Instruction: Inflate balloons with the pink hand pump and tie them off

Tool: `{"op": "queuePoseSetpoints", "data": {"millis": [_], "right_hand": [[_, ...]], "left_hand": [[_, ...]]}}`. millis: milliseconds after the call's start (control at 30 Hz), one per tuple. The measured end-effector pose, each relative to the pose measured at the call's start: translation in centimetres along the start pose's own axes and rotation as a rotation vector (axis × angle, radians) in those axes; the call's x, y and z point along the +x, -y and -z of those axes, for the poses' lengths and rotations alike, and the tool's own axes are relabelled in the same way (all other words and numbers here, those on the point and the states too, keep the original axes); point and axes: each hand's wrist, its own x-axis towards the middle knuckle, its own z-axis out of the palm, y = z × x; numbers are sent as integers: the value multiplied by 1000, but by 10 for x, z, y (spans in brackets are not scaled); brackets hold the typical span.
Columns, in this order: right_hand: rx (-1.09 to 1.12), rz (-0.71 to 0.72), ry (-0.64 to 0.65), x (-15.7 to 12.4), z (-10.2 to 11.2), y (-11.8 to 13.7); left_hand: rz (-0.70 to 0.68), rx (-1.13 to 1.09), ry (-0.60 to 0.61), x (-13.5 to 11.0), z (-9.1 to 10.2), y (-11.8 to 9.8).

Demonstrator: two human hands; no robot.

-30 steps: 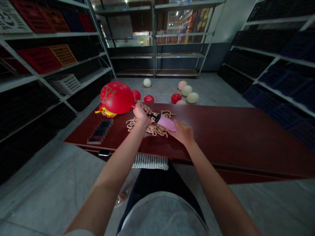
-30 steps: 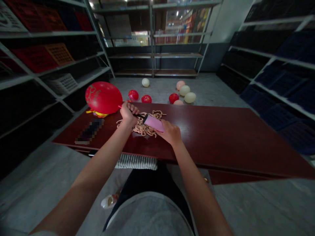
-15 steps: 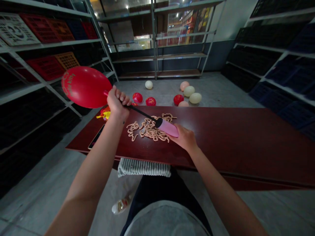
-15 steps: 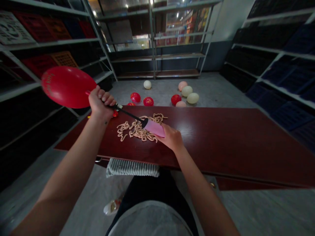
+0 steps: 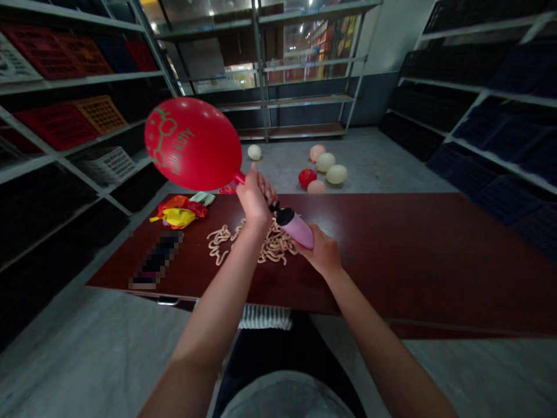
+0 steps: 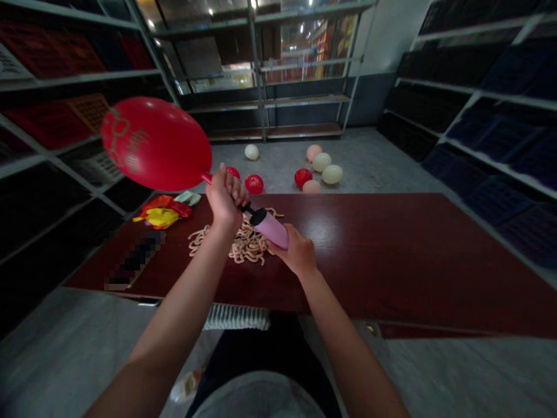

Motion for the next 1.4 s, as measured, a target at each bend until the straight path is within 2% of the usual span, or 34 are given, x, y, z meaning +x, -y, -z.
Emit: {"op": "queuePoseSetpoints", "data": {"millis": [100,167,300,467,600,767,933,1033,1133,1300,1400], "right_hand": [[-42,-21,9,0,-1,-1],[-73,-25,21,1,-1,0],[-112,8,36,1,0,4],[-141,72,78,0,-1,11],[-180,128,108,-1,0,14],[-211,184,182,-2,2,15],[-201,211,201,-2,3,16],[-152,204,204,-2,4,17],[-83,191,172,-1,4,14],[-30,117,86,-1,5,5],[12,76,82,-1,5,1]], "left_hand": [[40,4,1,-5,8,26],[69,-2,-25,-6,14,31],[110,-26,-74,-5,27,26],[181,-72,-207,2,50,15],[162,-109,-278,11,74,-5],[148,-120,-350,22,104,-45],[140,-88,-333,31,118,-83],[112,-48,-274,30,108,-99],[29,-8,-176,23,81,-106],[-94,31,-90,11,25,-97],[-114,53,-34,8,0,-83]]}}
